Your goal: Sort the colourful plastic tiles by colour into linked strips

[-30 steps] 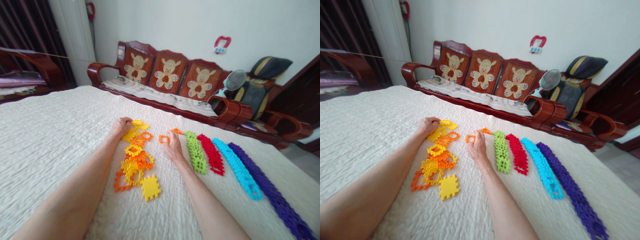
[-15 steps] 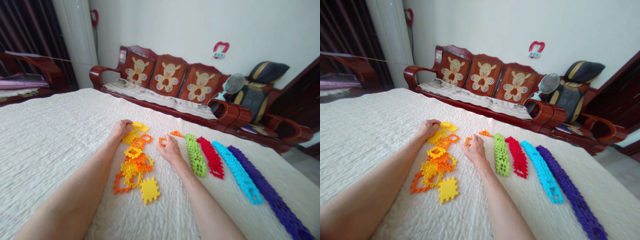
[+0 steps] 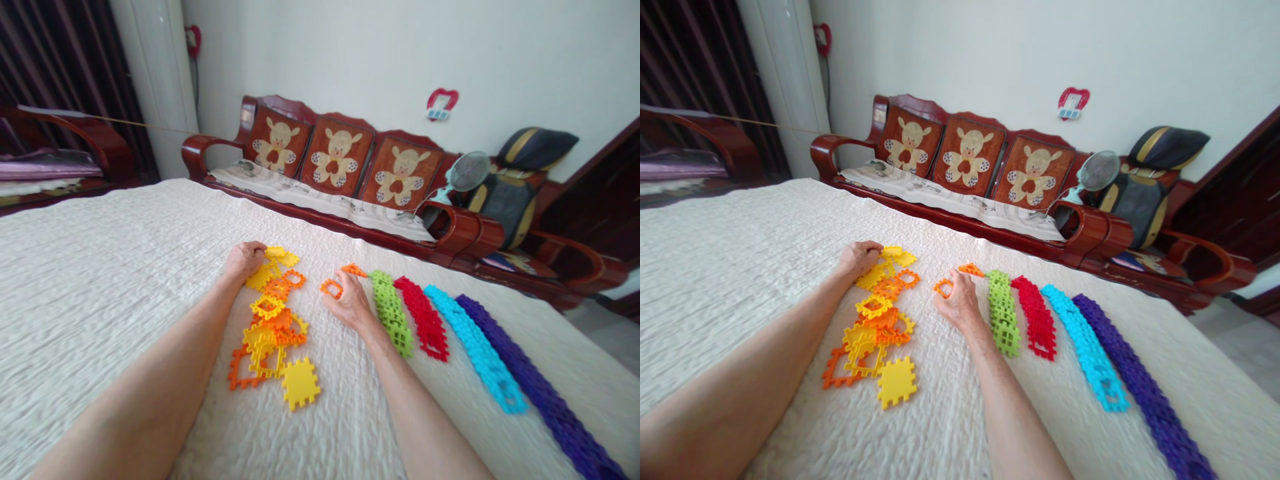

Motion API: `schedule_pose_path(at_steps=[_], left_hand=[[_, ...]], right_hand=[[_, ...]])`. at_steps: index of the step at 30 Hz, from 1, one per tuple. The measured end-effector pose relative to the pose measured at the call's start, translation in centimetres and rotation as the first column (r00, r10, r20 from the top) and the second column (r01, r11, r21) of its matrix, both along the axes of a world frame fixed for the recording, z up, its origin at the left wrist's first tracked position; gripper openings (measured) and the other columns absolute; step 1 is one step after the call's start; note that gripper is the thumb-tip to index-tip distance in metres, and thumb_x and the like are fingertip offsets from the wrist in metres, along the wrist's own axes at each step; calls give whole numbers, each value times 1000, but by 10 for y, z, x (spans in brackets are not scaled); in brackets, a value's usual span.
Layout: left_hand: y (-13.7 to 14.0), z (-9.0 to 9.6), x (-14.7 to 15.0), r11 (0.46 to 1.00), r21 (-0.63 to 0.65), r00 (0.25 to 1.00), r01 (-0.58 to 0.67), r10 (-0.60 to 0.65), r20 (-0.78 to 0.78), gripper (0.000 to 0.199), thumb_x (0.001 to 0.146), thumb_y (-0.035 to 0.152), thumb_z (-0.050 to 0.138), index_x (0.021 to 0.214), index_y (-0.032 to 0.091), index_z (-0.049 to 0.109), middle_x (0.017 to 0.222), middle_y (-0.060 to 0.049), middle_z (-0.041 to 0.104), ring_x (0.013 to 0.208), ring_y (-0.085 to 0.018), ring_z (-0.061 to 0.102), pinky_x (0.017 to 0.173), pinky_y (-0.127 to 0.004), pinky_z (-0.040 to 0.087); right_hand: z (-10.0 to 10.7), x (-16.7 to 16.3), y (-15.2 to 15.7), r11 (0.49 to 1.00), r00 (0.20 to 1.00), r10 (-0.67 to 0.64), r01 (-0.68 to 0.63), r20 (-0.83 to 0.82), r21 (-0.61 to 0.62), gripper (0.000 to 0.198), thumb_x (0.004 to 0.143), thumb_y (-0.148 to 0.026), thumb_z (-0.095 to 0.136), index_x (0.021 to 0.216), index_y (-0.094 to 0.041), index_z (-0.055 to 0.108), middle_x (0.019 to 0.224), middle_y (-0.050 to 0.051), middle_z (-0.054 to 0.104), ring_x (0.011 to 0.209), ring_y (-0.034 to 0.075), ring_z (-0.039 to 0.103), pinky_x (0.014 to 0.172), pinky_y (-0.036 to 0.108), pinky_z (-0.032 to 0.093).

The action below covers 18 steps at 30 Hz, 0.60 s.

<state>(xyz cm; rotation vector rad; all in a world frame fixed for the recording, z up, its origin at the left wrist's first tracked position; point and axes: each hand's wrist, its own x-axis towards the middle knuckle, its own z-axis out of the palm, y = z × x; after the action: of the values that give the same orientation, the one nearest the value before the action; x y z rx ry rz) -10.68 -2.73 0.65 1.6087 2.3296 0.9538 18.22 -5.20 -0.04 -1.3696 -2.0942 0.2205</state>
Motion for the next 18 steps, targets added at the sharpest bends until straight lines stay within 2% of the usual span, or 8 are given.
schedule_pose_path(at_steps=[5, 8, 15, 18], left_hand=[[1, -3, -2, 1000, 8, 1000, 12, -11, -10, 38, 82, 25, 44, 105, 25, 74, 104, -3, 74, 95, -20, 67, 85, -26, 50], [2, -4, -2, 1000, 6, 1000, 13, -12, -8, 38, 83, 25, 44, 105, 24, 74, 104, -3, 74, 94, -20, 68, 84, -25, 50], [2, -4, -2, 1000, 17, 1000, 16, -16, -16, 37, 83, 25, 44, 104, 25, 75, 103, -3, 75, 94, -19, 68, 84, -24, 50], [2, -4, -2, 999, 29, 999, 27, -26, -19, 37, 83, 24, 44, 103, 24, 75, 104, -4, 74, 94, -20, 68, 85, -25, 50]], right_hand=[[0, 0, -1, 998, 996, 54, -56, 74, 31, 37, 77, -24, 56, 112, -14, 60, 113, 13, 63, 112, 26, 56, 100, 39, 42], [3, 1, 0, 996, 994, 78, -81, 82, 37, 36, 78, -21, 55, 113, -15, 60, 114, 12, 64, 111, 24, 56, 100, 38, 42], [19, 27, 38, 994, 981, -100, 91, 164, 61, 45, 77, -20, 59, 121, -19, 56, 115, 10, 65, 104, 22, 61, 92, 34, 45], [21, 38, 48, 988, 964, -141, 124, 227, 90, 45, 78, -19, 58, 123, -18, 54, 117, 12, 64, 105, 23, 60, 91, 34, 44]])
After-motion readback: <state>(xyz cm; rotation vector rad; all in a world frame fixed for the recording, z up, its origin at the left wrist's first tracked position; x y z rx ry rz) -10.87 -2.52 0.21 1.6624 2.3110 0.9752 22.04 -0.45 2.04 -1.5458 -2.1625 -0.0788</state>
